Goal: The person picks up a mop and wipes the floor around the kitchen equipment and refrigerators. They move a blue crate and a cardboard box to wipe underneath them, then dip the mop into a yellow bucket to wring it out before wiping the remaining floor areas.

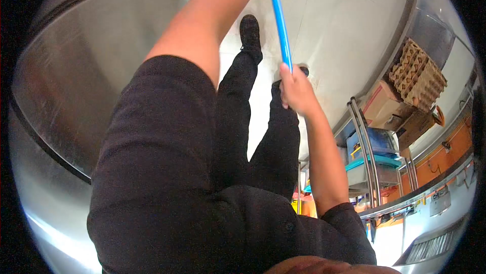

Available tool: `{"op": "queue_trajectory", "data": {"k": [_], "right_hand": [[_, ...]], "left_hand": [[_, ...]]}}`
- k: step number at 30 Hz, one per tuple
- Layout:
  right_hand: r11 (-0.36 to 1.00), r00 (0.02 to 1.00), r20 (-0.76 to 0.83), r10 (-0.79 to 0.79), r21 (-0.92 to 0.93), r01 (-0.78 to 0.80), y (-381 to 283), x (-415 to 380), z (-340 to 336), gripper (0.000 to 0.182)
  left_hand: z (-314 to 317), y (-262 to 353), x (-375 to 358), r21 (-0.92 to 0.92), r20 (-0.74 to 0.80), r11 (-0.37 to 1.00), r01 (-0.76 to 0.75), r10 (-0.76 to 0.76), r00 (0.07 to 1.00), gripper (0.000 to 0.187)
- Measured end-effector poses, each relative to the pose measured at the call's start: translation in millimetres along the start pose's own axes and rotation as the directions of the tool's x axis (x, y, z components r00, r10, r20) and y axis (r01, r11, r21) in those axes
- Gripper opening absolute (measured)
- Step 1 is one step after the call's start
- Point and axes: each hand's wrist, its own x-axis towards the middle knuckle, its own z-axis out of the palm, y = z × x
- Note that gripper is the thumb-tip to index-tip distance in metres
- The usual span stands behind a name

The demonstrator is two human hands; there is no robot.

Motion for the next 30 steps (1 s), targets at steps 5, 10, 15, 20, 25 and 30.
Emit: {"op": "queue_trajectory", "data": {"k": [5,10,15,20,25,30], "right_hand": [[0.915,0.994,-0.101,0.038,-0.395,-0.075,130,-127,-26,0.041],[0.761,0.891,-0.195,0.41,-0.465,-0.453,236,-351,-28,0.048],[0.711,0.75,-0.313,0.583,-0.248,-0.657,222,-459,-1,0.057],[0.772,0.848,-0.269,0.457,-0.353,-0.528,203,-419,2,0.063],[0.819,0.943,-0.236,0.235,-0.475,-0.323,157,-230,1,0.05],[0.985,0.997,0.067,0.03,-0.173,-0.018,2,9,64,0.049]], "left_hand": [[68,101,-125,-0.136,-0.144,0.973,-0.185,0.165,0.976,0.03],[64,320,-290,-0.376,0.226,0.855,-0.357,0.458,0.86,0.024],[80,430,-357,-0.583,0.252,0.691,-0.428,0.654,0.713,0.015],[58,372,-325,-0.515,0.163,0.723,-0.46,0.61,0.776,0.013],[16,195,-209,-0.351,0.035,0.876,-0.331,0.366,0.93,0.029],[-37,-53,-111,0.254,-0.172,0.96,-0.116,0.163,0.972,0.034]]}}
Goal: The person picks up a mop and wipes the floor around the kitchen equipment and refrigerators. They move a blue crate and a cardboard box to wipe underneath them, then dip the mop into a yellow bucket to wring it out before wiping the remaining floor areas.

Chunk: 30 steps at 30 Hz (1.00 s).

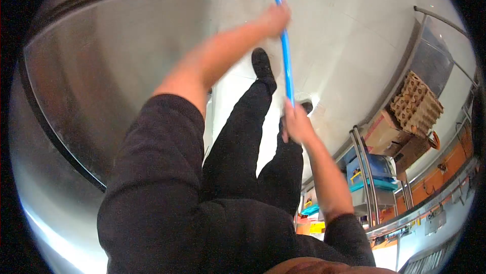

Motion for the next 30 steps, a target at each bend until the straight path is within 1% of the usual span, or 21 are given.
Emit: {"op": "queue_trajectory", "data": {"k": [1,2,5,7,9,10,11,12,13,14,15,16,18,20,22,23,25,27,28,29,30], "right_hand": [[0.998,0.998,0.058,-0.038,0.061,0.035,-37,29,10,0.045],[0.96,0.973,0.18,-0.145,0.262,0.095,-45,60,22,0.042],[0.925,0.974,0.178,-0.139,0.375,0.063,-45,71,50,0.037],[0.911,0.96,0.216,-0.179,0.404,0.079,-6,53,52,0.032],[0.922,0.962,0.271,-0.025,0.378,-0.083,47,4,41,0.03],[0.934,0.959,0.28,-0.034,0.35,-0.069,86,-23,39,0.027],[0.859,0.943,0.322,0.085,0.456,-0.233,112,-57,39,0.026],[0.825,0.922,0.363,0.132,0.476,-0.306,145,-88,39,0.024],[0.718,0.869,0.451,0.203,0.535,-0.445,164,-120,33,0.023],[0.586,0.802,0.54,0.254,0.574,-0.572,181,-146,28,0.022],[0.544,0.778,0.572,0.26,0.578,-0.608,196,-168,23,0.021],[0.5,0.755,0.601,0.262,0.585,-0.639,202,-183,19,0.02],[0.574,0.822,0.512,0.247,0.607,-0.55,211,-195,8,0.021],[0.675,0.885,0.41,0.22,0.591,-0.442,213,-180,-7,0.022],[0.743,0.959,0.267,0.096,0.622,-0.248,211,-162,-22,0.019],[0.72,0.962,0.253,0.107,0.648,-0.25,209,-158,-28,0.019],[0.647,0.969,0.217,0.115,0.724,-0.239,223,-164,-33,0.021],[0.55,0.978,0.167,0.126,0.808,-0.209,254,-201,-32,0.023],[0.534,0.98,0.127,0.153,0.824,-0.19,279,-224,-28,0.024],[0.522,0.981,0.084,0.173,0.837,-0.164,305,-251,-23,0.026],[0.575,0.966,-0.045,0.255,0.81,-0.114,320,-279,-14,0.028]], "left_hand": [[-1,-51,3,0.014,0.088,0.999,0.035,-0.036,0.995,0.03],[23,-95,12,0.038,0.148,0.989,0.14,-0.144,0.978,0.023],[43,-104,-35,0.144,0.259,0.987,0.076,-0.111,0.959,0.022],[44,-97,-57,0.202,0.317,0.978,0.04,-0.104,0.943,0.021],[76,-27,-98,0.191,0.366,0.98,-0.048,-0.026,0.93,0.018],[91,13,-120,0.1,0.387,0.992,-0.081,0.036,0.921,0.016],[106,55,-143,-0.051,0.393,0.996,-0.077,0.091,0.915,0.013],[91,95,-166,-0.129,0.444,0.984,-0.123,0.169,0.88,0.011],[84,133,-187,-0.208,0.396,0.967,-0.15,0.223,0.891,0.009],[96,164,-214,-0.518,0.103,0.854,-0.038,0.106,0.989,0.005],[84,190,-227,-0.615,0.022,0.788,-0.027,0.051,0.998,0.006],[74,209,-232,-0.635,0.076,0.772,-0.019,0.087,0.993,0.009],[86,230,-230,-0.624,-0.048,0.781,-0.015,-0.019,0.999,0.013],[90,223,-207,-0.571,-0.131,0.82,-0.034,-0.05,0.99,0.014],[102,209,-172,-0.435,-0.153,0.9,0.011,-0.086,0.984,0.012],[83,203,-156,-0.398,-0.118,0.917,0.0,-0.051,0.992,0.011],[78,210,-123,-0.371,-0.142,0.92,-0.127,0.079,0.987,0.011],[81,258,-97,-0.325,-0.205,0.906,-0.271,0.212,0.955,0.01],[78,302,-87,-0.347,-0.244,0.904,-0.251,0.172,0.954,0.008],[78,349,-76,-0.405,-0.174,0.883,-0.236,0.178,0.968,0.003],[62,391,-75,-0.3,-0.085,0.906,-0.299,0.287,0.954,0.016]]}}
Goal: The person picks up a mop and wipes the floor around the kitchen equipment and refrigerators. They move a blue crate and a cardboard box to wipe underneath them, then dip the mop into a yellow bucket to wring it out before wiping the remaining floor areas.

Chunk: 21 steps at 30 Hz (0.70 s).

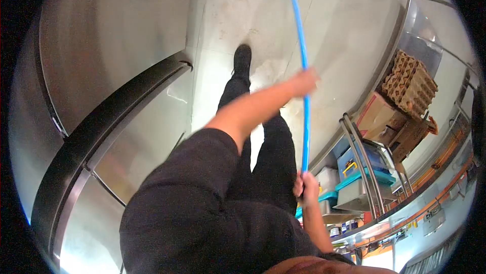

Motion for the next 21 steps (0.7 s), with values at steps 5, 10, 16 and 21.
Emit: {"op": "queue_trajectory", "data": {"k": [5,10,16,21], "right_hand": [[0.953,0.89,-0.397,-0.222,-0.284,0.111,56,-60,-7,0.029],[0.998,0.925,-0.378,0.024,0.064,0.0,25,-13,61,0.034],[0.984,0.956,-0.284,0.077,-0.132,-0.118,25,-26,118,0.031],[0.508,0.993,-0.022,-0.112,-0.86,0.038,95,-67,87,0.029]], "left_hand": [[5,133,56,-0.382,-0.1,0.914,-0.136,0.105,0.989,0.013],[-2,122,106,-0.379,0.042,0.916,-0.128,0.155,0.987,0.014],[-13,67,21,-0.427,-0.207,0.897,-0.113,0.025,0.978,0.005],[-10,57,-147,-0.488,-0.428,0.871,-0.055,-0.184,0.885,0.009]]}}
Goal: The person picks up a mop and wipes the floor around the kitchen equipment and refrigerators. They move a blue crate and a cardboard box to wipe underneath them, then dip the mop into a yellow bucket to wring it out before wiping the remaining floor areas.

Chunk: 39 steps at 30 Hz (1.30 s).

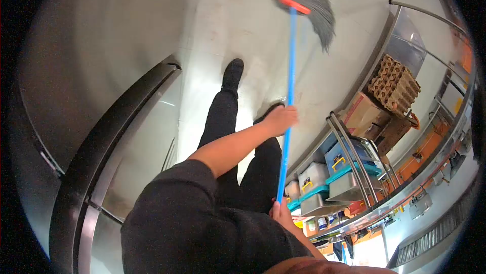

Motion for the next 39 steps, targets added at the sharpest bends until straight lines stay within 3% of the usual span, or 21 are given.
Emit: {"op": "queue_trajectory", "data": {"k": [1,3,5,7,9,11,15,19,20,21,22,23,25,26,28,30,31,32,34,36,39], "right_hand": [[0.98,0.994,0.002,-0.108,-0.166,0.107,4,-1,4,0.029],[0.97,0.99,0.128,-0.056,-0.228,0.084,-4,16,9,0.03],[0.953,0.969,0.248,-0.009,-0.292,0.084,-22,59,6,0.032],[0.951,0.942,0.305,-0.138,-0.225,0.212,-42,103,3,0.033],[0.92,0.929,0.27,-0.255,-0.227,0.318,-46,148,2,0.031],[0.923,0.924,0.229,-0.306,-0.165,0.347,-55,179,-9,0.031],[0.919,0.932,0.037,-0.36,-0.158,0.361,-8,187,-61,0.032],[0.969,0.974,-0.092,-0.208,-0.153,0.192,104,128,-106,0.032],[0.98,0.979,-0.135,-0.156,-0.142,0.137,142,101,-111,0.031],[0.986,0.971,-0.204,-0.122,-0.133,0.096,190,73,-108,0.029],[0.995,0.98,-0.191,-0.045,-0.098,0.027,216,40,-105,0.028],[0.991,0.979,-0.153,0.133,0.02,-0.131,261,9,-93,0.028],[0.993,0.966,-0.247,0.083,0.099,-0.06,297,-46,-59,0.028],[0.918,0.946,-0.199,0.255,0.358,-0.172,293,-55,-46,0.03],[0.553,0.857,0.008,0.515,0.761,-0.34,285,-63,-20,0.035],[0.465,0.867,0.021,0.498,0.837,-0.287,251,-31,-17,0.038],[0.421,0.868,0.03,0.495,0.866,-0.27,233,-9,-20,0.04],[0.406,0.865,0.027,0.5,0.875,-0.263,223,16,-23,0.042],[0.431,0.888,0.007,0.46,0.873,-0.23,200,60,-32,0.044],[0.479,0.913,0.006,0.408,0.85,-0.22,194,63,-31,0.044],[0.631,0.942,0.052,0.332,0.73,-0.263,202,42,-18,0.044]], "left_hand": [[-3,-12,-23,-0.034,-0.094,0.999,0.038,-0.041,0.995,0.012],[-30,-39,-59,0.071,-0.09,0.996,0.062,-0.055,0.994,0.015],[-66,-65,-84,0.148,-0.038,0.967,0.207,-0.203,0.978,0.011],[-77,-110,-110,0.181,-0.073,0.954,0.24,-0.23,0.97,0.011],[-90,-145,-124,0.342,-0.049,0.899,0.275,-0.275,0.96,0.011],[-97,-161,-128,0.486,0.045,0.77,0.413,-0.494,0.868,0.008],[-52,-149,-76,0.612,0.185,0.713,0.342,-0.55,0.815,0.008],[68,-82,-33,0.568,0.3,0.799,0.196,-0.423,0.855,0.012],[117,-62,-34,0.458,0.228,0.869,0.187,-0.318,0.92,0.014],[143,-12,-15,0.472,0.457,0.871,0.138,-0.375,0.807,0.013],[205,3,-31,0.399,0.347,0.905,0.146,-0.296,0.89,0.007],[217,48,-26,0.304,0.429,0.952,0.031,-0.166,0.888,0.003],[261,107,-20,0.123,0.563,0.988,-0.094,0.008,0.827,0.005],[261,130,-15,-0.006,0.478,0.991,-0.131,0.118,0.87,0.007],[288,148,8,-0.021,0.525,0.968,-0.25,0.224,0.821,0.007],[315,142,40,0.033,0.556,0.946,-0.321,0.249,0.793,0.011],[331,130,63,0.028,0.489,0.957,-0.288,0.238,0.839,0.013],[343,114,85,0.137,0.495,0.88,-0.455,0.337,0.801,0.012],[341,86,120,0.09,0.441,0.973,-0.214,0.154,0.884,0.012],[342,74,116,0.022,0.382,0.993,-0.117,0.1,0.919,0.013],[285,54,70,-0.001,0.217,0.989,-0.145,0.142,0.966,0.012]]}}
